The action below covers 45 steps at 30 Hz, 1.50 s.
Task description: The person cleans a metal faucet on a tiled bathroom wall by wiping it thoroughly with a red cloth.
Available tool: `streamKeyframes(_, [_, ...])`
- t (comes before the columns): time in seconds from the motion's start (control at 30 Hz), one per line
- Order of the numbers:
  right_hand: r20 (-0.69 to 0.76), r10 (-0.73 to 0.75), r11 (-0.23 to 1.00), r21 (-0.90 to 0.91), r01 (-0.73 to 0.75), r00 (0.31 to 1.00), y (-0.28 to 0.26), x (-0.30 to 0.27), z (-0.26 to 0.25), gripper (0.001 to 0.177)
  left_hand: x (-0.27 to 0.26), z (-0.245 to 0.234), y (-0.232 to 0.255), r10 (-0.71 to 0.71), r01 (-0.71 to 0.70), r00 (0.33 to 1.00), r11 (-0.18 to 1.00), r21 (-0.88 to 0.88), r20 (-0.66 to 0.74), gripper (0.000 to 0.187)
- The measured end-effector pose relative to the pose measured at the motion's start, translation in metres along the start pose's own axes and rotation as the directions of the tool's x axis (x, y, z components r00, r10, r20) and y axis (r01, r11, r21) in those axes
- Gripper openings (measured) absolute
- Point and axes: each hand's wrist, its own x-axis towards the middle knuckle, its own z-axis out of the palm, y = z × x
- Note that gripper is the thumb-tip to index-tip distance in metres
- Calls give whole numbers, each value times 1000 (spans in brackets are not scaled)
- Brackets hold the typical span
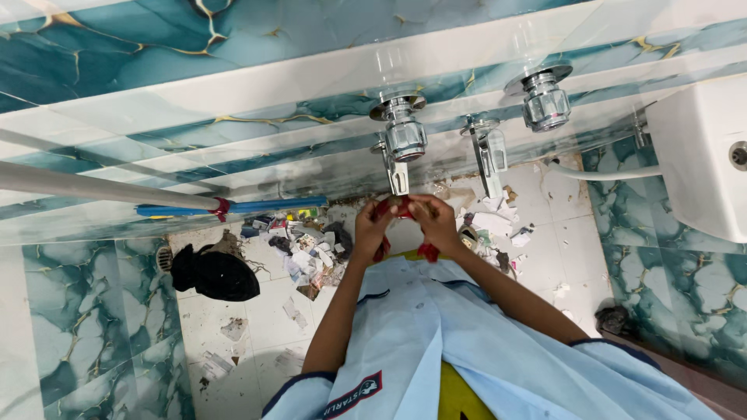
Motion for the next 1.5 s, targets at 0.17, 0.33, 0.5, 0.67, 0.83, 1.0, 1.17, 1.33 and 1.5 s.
streamKeyframes(0.17, [-22,-291,946,140,291,956,10,54,8,30,43,1,32,-84,85,994,996,15,-72,27])
streamKeyframes(0.33, [-63,120,977,186,-106,991,3,-18,7,34,-10,3,9,54,-53,998,997,64,-15,27])
streamKeyframes(0.5, [-46,51,990,132,-44,998,-5,26,4,32,18,2,23,-9,12,999,997,75,-47,27])
streamKeyframes(0.67, [-96,-41,983,174,57,995,4,38,15,31,40,1,22,2,3,998,997,80,-62,31])
streamKeyframes(0.83, [-72,-30,985,166,41,997,23,-11,4,31,-5,6,-25,-61,60,998,995,-83,-8,26])
streamKeyframes(1.0, [-70,-104,994,22,106,992,15,44,4,31,48,4,-26,-47,34,996,988,-153,-80,26])
streamKeyframes(1.17, [-77,-172,985,9,173,982,14,18,9,32,25,-3,-17,-5,3,999,999,-43,-47,27])
streamKeyframes(1.33, [24,-153,987,47,152,988,13,9,-4,34,2,10,-16,-156,145,986,976,-165,-53,21])
streamKeyframes(1.5, [-41,-127,980,148,131,991,2,54,5,31,53,7,-10,-2,-8,994,995,-95,-106,31])
